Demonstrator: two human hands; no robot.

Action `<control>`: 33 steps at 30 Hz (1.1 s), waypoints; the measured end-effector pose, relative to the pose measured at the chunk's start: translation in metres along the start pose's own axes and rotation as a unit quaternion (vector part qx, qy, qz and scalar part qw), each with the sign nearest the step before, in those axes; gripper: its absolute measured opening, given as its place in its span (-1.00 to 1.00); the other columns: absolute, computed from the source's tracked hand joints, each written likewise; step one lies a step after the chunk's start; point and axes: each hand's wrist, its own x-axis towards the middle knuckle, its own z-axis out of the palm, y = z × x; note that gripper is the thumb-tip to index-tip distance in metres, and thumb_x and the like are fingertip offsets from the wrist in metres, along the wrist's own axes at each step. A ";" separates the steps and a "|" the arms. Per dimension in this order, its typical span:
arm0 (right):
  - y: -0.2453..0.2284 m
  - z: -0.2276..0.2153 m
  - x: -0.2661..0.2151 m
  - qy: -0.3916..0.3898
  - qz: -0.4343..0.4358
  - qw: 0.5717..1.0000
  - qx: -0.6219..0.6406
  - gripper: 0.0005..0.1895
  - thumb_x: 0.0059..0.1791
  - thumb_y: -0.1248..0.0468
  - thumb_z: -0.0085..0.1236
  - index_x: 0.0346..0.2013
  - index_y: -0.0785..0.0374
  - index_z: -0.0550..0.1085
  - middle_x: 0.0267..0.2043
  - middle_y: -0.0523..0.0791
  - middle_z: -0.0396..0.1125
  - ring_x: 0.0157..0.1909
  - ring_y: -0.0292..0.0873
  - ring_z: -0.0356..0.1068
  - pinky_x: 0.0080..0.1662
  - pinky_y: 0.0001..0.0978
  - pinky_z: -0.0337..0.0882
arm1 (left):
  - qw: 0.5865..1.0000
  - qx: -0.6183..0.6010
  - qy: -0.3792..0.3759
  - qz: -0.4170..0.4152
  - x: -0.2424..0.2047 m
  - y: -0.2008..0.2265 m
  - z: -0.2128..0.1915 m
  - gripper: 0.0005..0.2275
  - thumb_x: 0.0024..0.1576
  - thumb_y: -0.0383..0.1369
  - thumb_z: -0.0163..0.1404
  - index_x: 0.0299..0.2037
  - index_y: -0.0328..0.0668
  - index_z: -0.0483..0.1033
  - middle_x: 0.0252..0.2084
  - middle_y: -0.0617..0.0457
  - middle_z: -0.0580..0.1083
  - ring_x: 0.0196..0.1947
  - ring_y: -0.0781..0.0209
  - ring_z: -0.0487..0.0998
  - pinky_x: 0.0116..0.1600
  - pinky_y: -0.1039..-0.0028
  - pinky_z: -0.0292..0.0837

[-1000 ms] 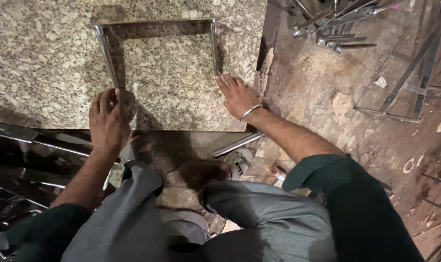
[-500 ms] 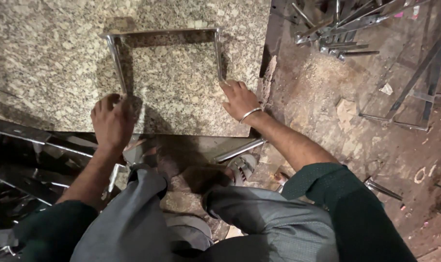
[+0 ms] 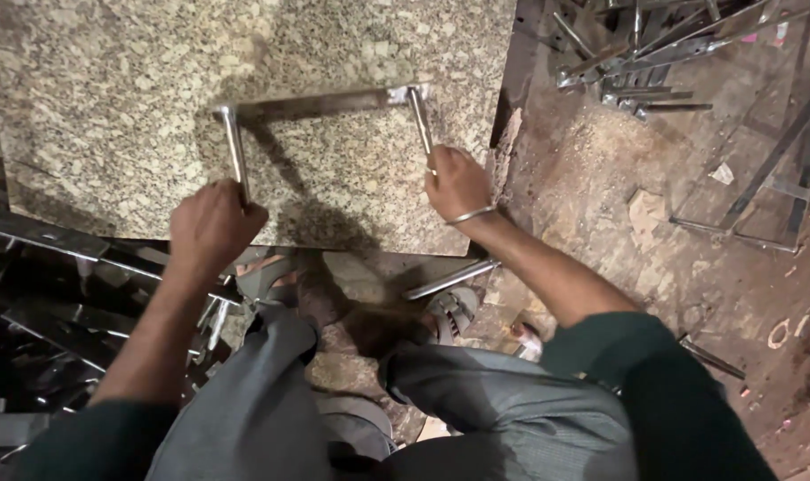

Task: Assembling and aligning metal strips to form furniture frames on a stone surface using a hammer.

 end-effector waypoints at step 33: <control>0.025 0.025 0.028 -0.079 0.036 0.995 0.052 -0.35 0.12 0.37 -0.07 0.52 0.00 0.13 0.01 0.09 0.42 -0.10 0.04 0.48 -0.07 -0.15 0.54 | 0.956 -0.068 0.236 0.161 0.031 -0.018 0.039 -0.69 0.28 -0.43 -0.01 0.22 -0.05 0.58 -0.05 -0.16 0.48 -0.06 -0.19 0.52 -0.02 0.07 0.47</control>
